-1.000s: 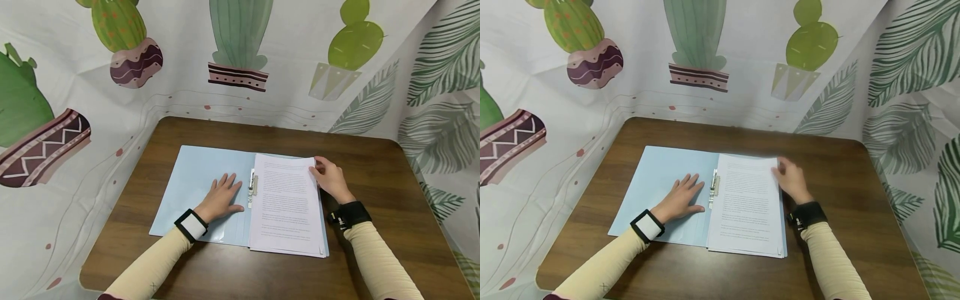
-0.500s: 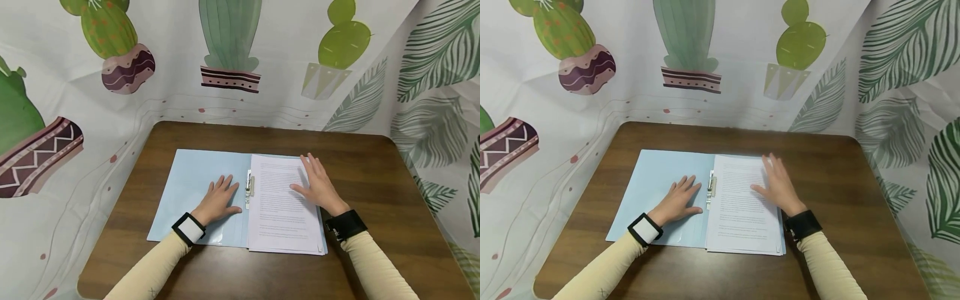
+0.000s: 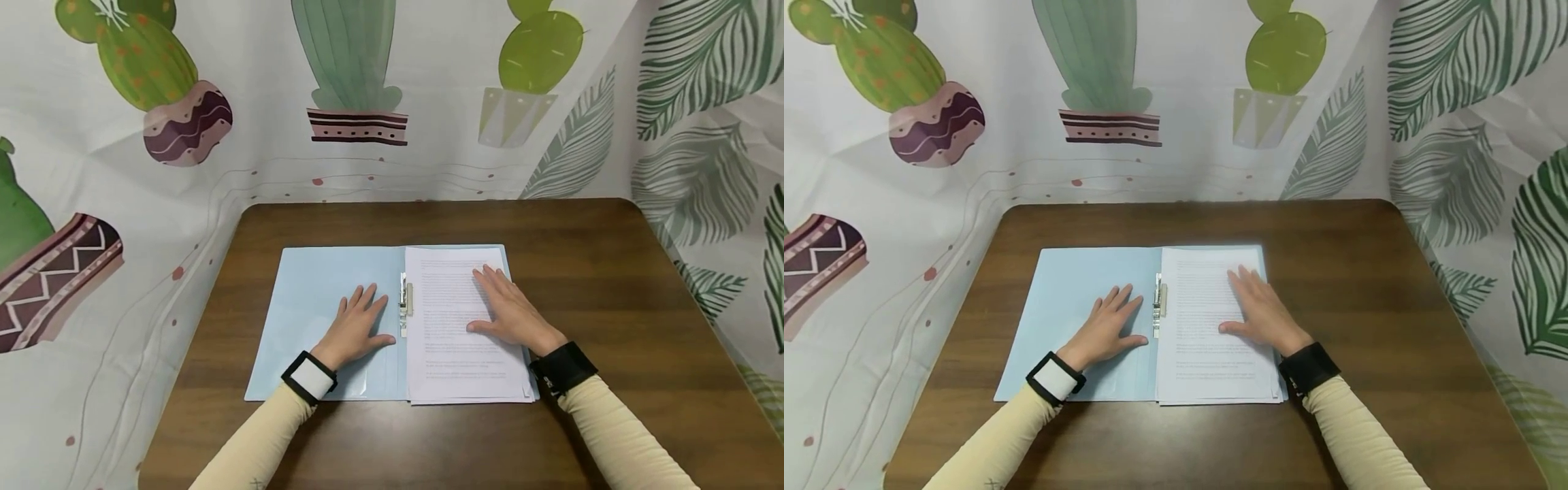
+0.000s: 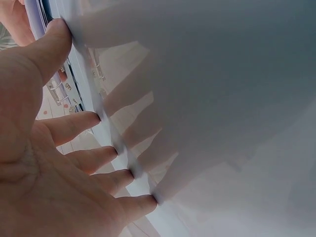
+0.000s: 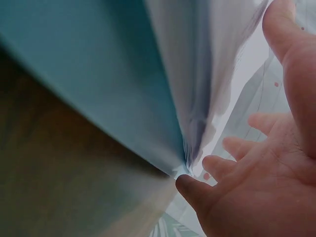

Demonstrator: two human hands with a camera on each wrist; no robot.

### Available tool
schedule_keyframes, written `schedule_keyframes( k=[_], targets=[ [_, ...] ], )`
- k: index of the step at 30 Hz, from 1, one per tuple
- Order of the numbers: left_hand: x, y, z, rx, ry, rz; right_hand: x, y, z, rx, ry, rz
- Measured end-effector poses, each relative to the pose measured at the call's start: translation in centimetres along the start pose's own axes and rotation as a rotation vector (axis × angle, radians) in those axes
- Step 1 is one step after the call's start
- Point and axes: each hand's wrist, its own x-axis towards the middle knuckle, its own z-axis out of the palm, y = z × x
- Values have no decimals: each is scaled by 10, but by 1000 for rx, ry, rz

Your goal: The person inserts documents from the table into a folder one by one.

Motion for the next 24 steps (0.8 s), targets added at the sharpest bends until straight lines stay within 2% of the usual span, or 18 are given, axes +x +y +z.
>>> schedule_keyframes(
  k=[4,12,24],
  targets=[
    [2,0,1,7,-15,-8,-4,-2,-1,-4,0,-6],
    [6,0,2,16,3,-1,-11,-3,-3,-22,6,-53],
    [9,2,1,3,-28,-14,-12,-2,-1,-110,-26,-32]
  ],
)
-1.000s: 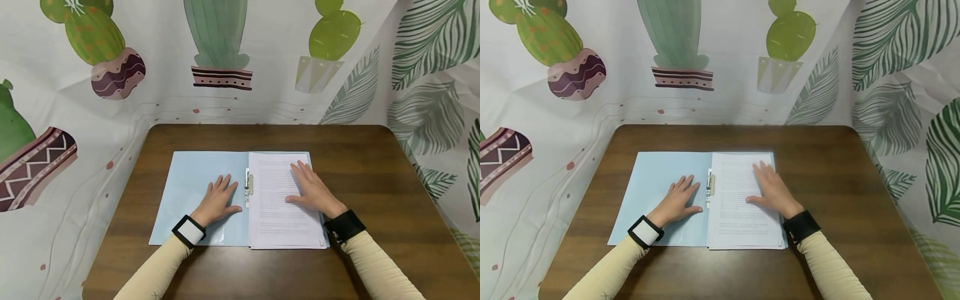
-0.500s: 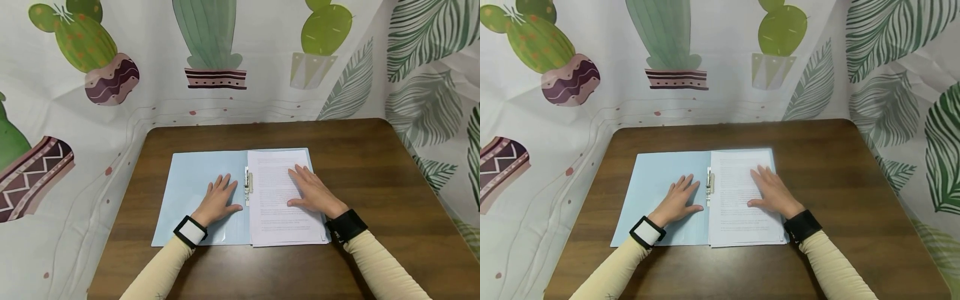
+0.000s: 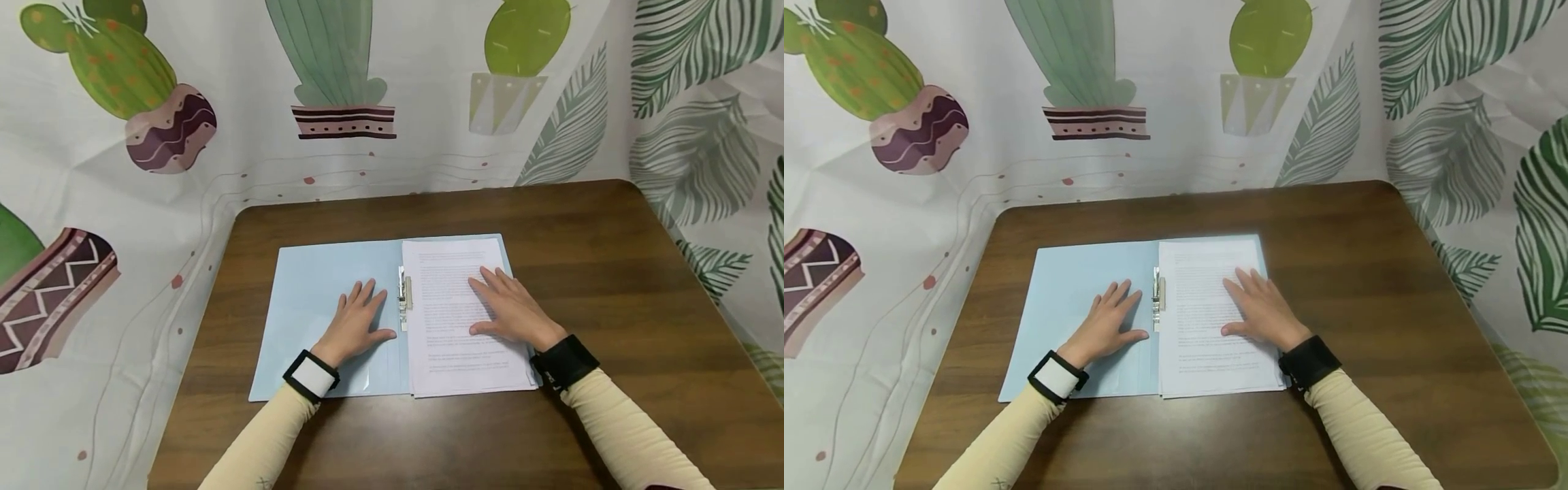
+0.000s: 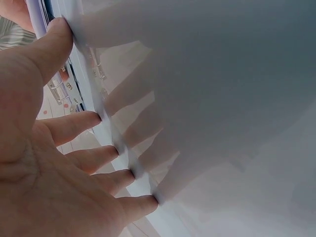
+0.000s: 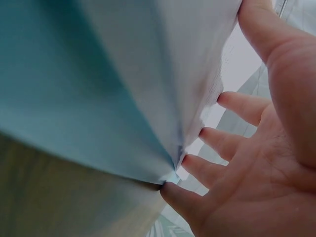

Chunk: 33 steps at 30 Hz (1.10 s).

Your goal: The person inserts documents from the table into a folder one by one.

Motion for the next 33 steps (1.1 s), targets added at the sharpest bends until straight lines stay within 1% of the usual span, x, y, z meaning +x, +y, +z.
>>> schedule_keyframes(
  k=[5,8,10,15,18,20,22,26,27,29,33],
  targets=[
    [4,4,-6,-13,-4,-3,1,0,-7,-9,1,8],
    [9,7,-14,-9,19,12,1,0,-10,-12,7,5],
    [15,10,-20,13,48,27,1,1,-11,-17,11,5],
    [37,19,-40,71,137,58,2,4,-11,-26,5,16],
    [54,25,-49,69,193,88,1,4,-9,-32,1,21],
    [66,28,-51,59,209,97,1,4,-8,-35,4,27],
    [77,29,-51,26,189,81,1,4,-6,-37,3,33],
    [91,26,-44,-36,99,-3,0,2,-2,-29,-2,30],
    [94,25,-42,-48,87,-18,0,2,-2,-23,-3,27],
    [97,23,-39,-62,75,-37,0,1,-1,-18,-2,24],
    [102,21,-37,-78,76,-33,0,1,0,-12,3,32]
  ],
)
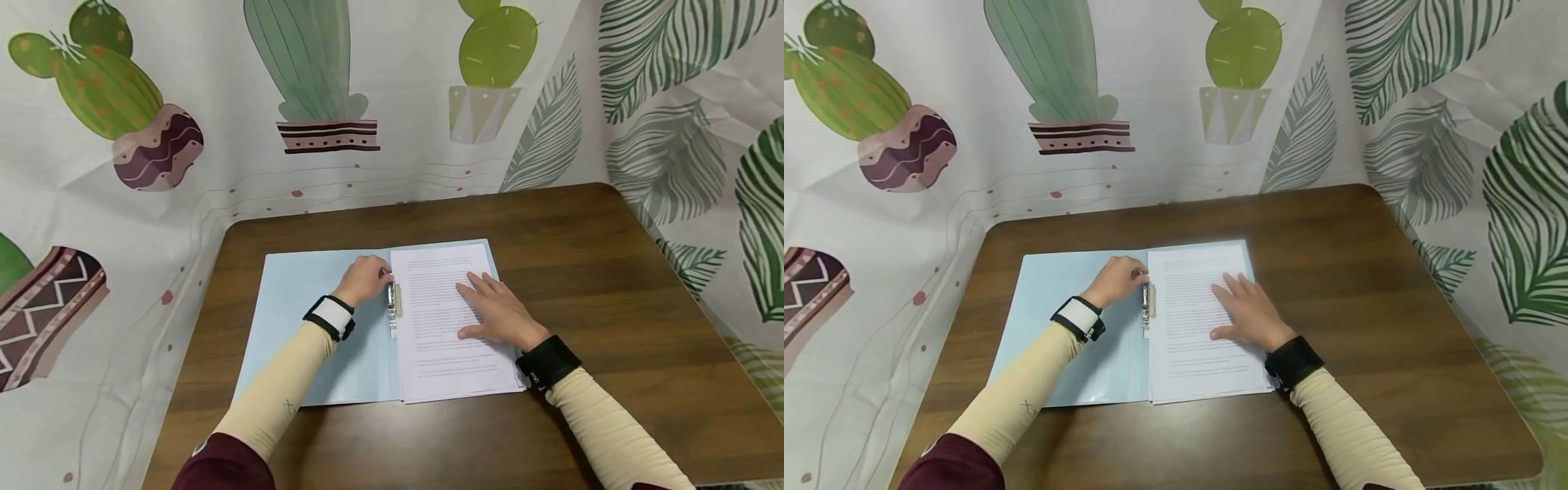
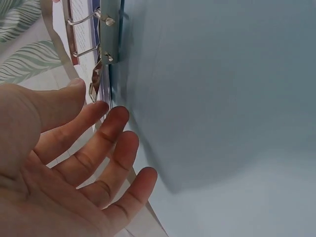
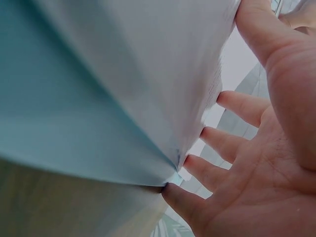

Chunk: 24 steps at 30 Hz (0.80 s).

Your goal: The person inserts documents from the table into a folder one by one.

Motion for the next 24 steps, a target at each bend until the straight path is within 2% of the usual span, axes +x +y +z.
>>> schedule_keyframes(
  k=[6,11,17,24],
  targets=[
    [3,-1,-2,-65,-11,-9,0,-1,0,-6,0,1],
    [-1,-4,-6,-142,31,23,1,-2,0,1,-9,12],
    [-21,-2,-15,-245,90,87,0,-1,0,4,-10,15],
    [-51,1,-15,-208,142,168,1,0,0,4,-20,18]
  ],
)
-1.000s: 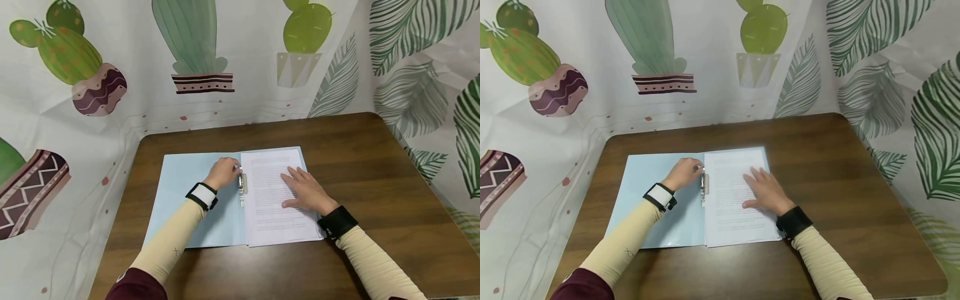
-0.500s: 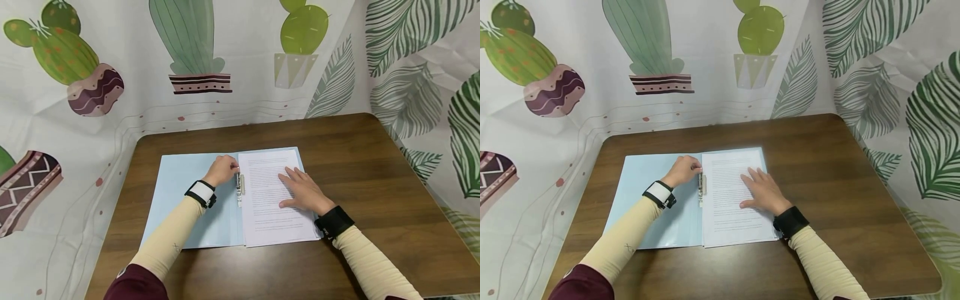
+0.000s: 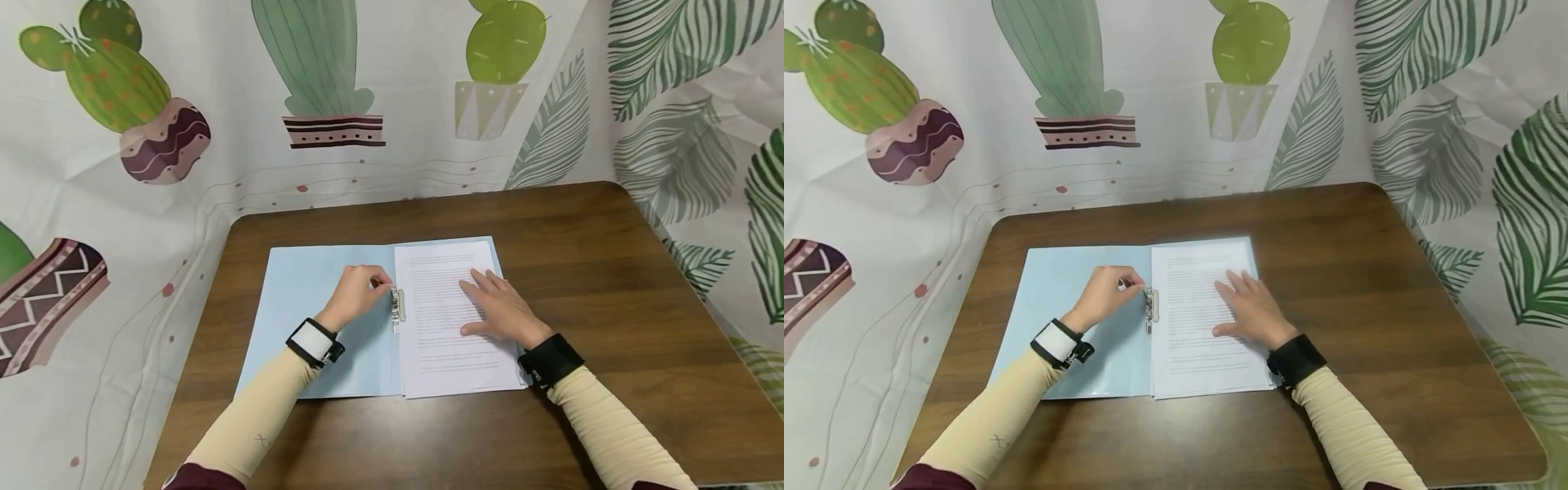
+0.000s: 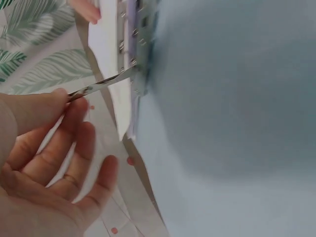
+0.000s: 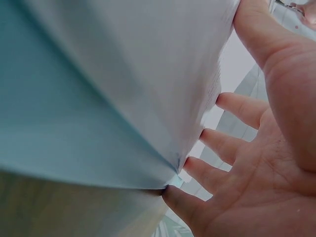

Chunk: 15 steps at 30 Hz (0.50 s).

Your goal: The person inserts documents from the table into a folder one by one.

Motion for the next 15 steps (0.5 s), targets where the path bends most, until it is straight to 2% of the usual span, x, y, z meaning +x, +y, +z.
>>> schedule_keyframes(
  k=[8,15],
  targets=[
    [-23,1,7,23,60,131,-1,-3,-2,2,1,2],
    [-36,1,13,37,95,184,-1,-5,-3,1,-3,2]
  ],
)
